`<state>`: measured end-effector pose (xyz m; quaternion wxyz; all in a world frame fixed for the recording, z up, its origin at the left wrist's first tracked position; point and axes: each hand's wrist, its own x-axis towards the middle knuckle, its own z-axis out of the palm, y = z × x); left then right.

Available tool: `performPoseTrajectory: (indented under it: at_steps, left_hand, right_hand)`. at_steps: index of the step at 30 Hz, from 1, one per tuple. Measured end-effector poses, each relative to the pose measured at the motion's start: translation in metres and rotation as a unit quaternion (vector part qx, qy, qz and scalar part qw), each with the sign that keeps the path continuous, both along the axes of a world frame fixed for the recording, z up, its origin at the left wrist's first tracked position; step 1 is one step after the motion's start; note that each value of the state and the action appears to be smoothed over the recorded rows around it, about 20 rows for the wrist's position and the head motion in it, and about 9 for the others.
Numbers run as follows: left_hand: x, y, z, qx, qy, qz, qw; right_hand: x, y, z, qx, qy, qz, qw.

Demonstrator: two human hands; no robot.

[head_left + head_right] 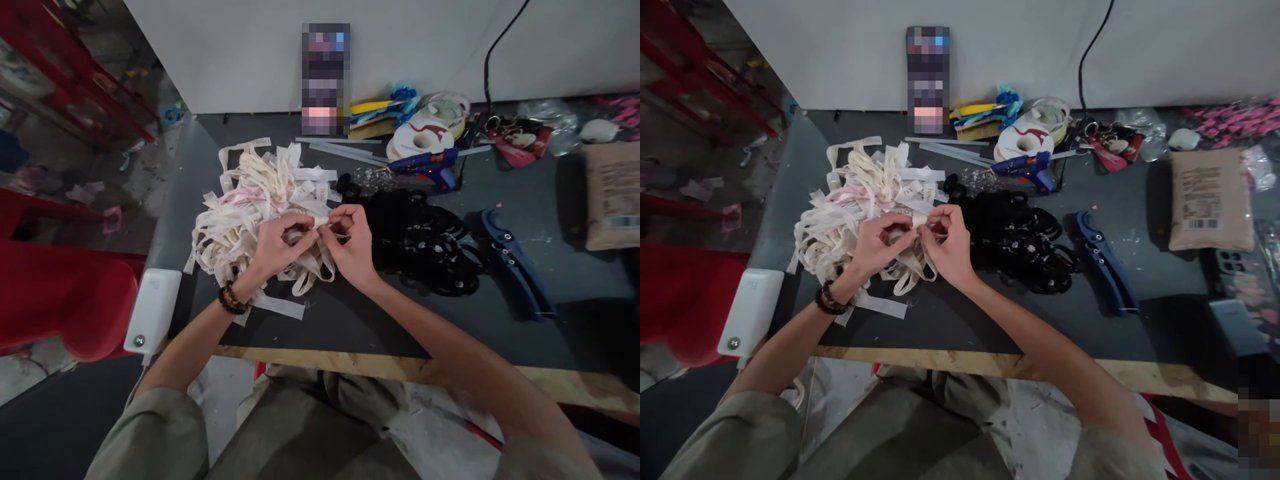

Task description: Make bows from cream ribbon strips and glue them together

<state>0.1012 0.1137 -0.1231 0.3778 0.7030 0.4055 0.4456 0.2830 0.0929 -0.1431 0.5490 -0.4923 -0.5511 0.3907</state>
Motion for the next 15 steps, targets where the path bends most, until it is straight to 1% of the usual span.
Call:
performPoseTrajectory:
  at_steps: [4, 7, 10, 15]
  left_hand:
    - [0.0000, -0.0006, 0.0057, -0.006, 0.001, -0.011, 1.000]
    - [-0.0007, -0.0013, 0.0074, -0.023, -0.001, -0.007, 1.000]
    - [-0.0013, -0.0007, 0.0071, -0.044, -0.038, 0.000, 0.998]
    - [-0.0013, 0.0041, 0.0029, -0.090, -0.099, -0.014, 0.991]
  right_hand:
    - [0.0000, -0.0003, -0.0008, 0.007, -0.010, 0.010, 1.000]
    - [0.0008, -0.0011, -0.0004, 0.002, -0.021, 0.017, 1.000]
    - [0.0014, -0.0016, 0.0009, -0.003, -0.032, 0.025, 0.999]
    - [0.0017, -0.0016, 0.0025, -0.009, -0.031, 0.056, 0.998]
